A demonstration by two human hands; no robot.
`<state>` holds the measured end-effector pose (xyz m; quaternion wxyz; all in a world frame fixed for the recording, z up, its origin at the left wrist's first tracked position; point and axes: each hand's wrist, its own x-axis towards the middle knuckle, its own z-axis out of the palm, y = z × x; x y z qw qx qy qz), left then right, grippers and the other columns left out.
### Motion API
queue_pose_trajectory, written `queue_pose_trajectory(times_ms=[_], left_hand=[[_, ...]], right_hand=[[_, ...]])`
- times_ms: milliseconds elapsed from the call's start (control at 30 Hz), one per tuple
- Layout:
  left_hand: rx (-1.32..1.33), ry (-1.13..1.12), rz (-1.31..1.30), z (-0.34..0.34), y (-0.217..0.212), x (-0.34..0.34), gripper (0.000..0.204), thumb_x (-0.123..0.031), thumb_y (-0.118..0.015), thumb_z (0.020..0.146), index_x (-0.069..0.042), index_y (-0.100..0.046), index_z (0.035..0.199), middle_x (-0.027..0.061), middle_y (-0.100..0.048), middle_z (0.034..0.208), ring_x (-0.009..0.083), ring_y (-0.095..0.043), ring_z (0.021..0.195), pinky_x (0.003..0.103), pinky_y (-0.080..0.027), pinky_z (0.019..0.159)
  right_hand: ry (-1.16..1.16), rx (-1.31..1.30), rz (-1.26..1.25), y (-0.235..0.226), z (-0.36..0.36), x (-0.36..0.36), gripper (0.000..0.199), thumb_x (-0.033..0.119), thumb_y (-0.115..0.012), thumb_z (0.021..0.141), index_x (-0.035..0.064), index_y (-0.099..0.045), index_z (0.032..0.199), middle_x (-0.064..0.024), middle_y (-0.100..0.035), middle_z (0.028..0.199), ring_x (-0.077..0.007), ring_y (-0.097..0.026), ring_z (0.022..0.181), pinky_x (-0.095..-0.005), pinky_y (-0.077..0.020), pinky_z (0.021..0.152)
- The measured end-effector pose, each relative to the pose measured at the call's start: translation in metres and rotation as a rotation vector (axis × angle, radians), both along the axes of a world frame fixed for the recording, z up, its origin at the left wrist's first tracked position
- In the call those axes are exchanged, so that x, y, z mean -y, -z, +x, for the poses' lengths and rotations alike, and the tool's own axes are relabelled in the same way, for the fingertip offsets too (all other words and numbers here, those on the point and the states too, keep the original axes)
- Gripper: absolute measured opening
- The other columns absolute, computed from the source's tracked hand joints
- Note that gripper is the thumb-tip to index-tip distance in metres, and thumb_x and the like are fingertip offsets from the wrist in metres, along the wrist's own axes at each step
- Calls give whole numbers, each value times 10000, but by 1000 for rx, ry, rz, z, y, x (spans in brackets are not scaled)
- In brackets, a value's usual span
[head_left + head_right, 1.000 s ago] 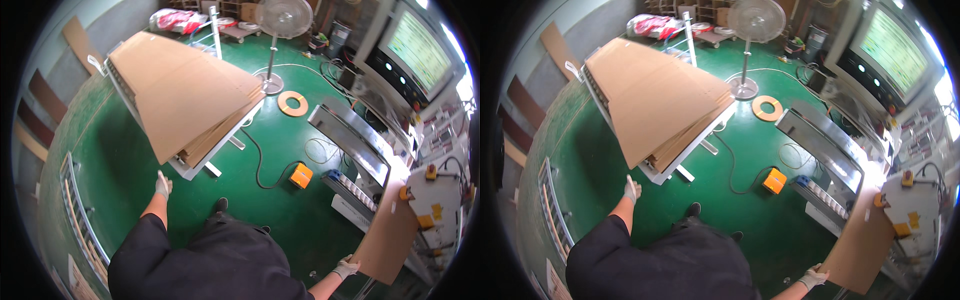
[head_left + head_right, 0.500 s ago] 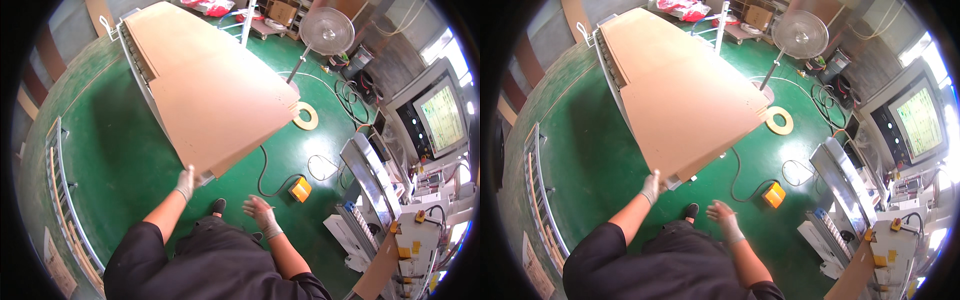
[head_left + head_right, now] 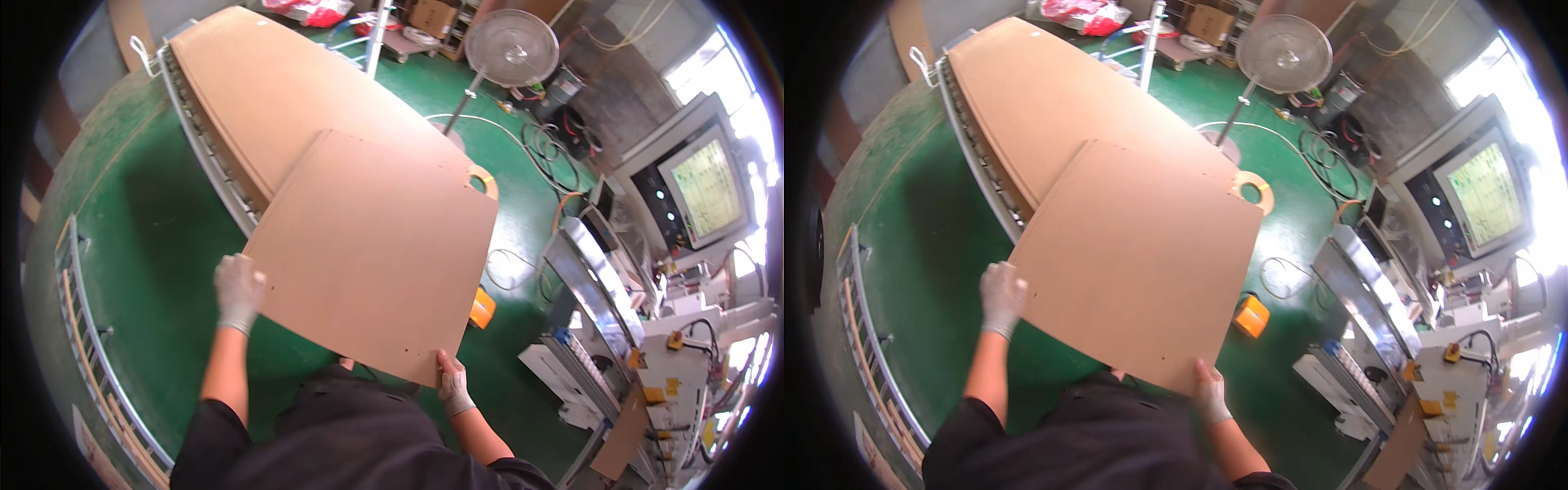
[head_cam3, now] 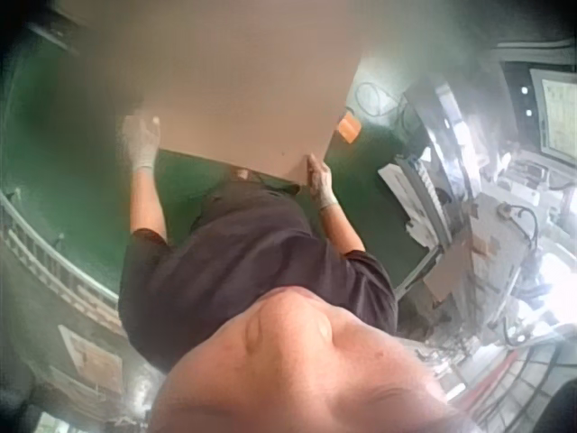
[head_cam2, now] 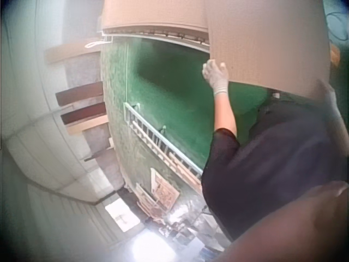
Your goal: The person uses an air duster to clean large wooden panels and then feeds individual panels into a piece of industrial machinery by hand.
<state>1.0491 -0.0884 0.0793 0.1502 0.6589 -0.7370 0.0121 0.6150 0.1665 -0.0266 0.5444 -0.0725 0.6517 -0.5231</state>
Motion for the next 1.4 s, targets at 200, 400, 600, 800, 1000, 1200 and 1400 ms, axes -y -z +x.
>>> queue_pose_trajectory(times_ms=[200,400,600,800,1000,1200,1400], left_hand=[[-1171,-181,998,23,94,34,603,-505,-461,1038,34,-658,1225,119,-709,1140,258,-673,1066,404,-527,930],[-1269,-318,670,-85,91,-3,529,-460,-498,1047,32,-693,1022,51,-686,938,155,-620,814,316,-518,754],[-1042,52,622,-173,79,32,461,-385,-512,1069,-12,-628,825,3,-567,787,122,-474,717,325,-449,661],[-774,487,659,-279,36,11,446,-356,-473,1079,-9,-637,851,35,-593,806,140,-505,744,342,-459,689],[-1020,306,1123,-365,54,-30,444,-367,-479,1073,41,-642,1133,111,-675,1105,221,-632,1019,364,-519,919],[-1303,254,1377,-434,70,-80,508,-430,-502,1057,-3,-565,1324,119,-659,1256,267,-648,1132,384,-537,983],[-1174,283,1416,-500,51,-129,534,-446,-423,1079,-18,-531,1381,130,-625,1334,273,-636,1185,395,-546,996]], right_hand=[[-32,-152,-18,-106,-56,-46,410,280,-700,963,-30,-645,1225,-84,-708,1146,-158,-669,1020,-319,-532,906],[21,-498,-10,-117,-100,-125,420,320,-691,949,-30,-666,1178,-103,-721,1018,-127,-646,898,-303,-526,796],[316,-349,-148,-110,-111,-189,421,317,-691,955,-36,-668,1184,-80,-726,1047,-151,-660,915,-323,-532,807],[590,-305,-57,-67,-145,-282,425,363,-744,920,-1,-690,1132,-44,-705,1072,-119,-649,929,-289,-512,868],[1341,-171,-307,-30,-195,-326,289,362,-689,926,93,-702,1029,-18,-727,981,-156,-677,940,-338,-521,877],[1466,307,-608,-49,-186,-285,288,380,-647,938,143,-673,1098,-19,-734,1062,-195,-705,959,-355,-577,814],[1387,166,-403,12,-205,-251,361,354,-691,907,83,-661,1144,-73,-702,1094,-239,-671,988,-395,-554,884]])
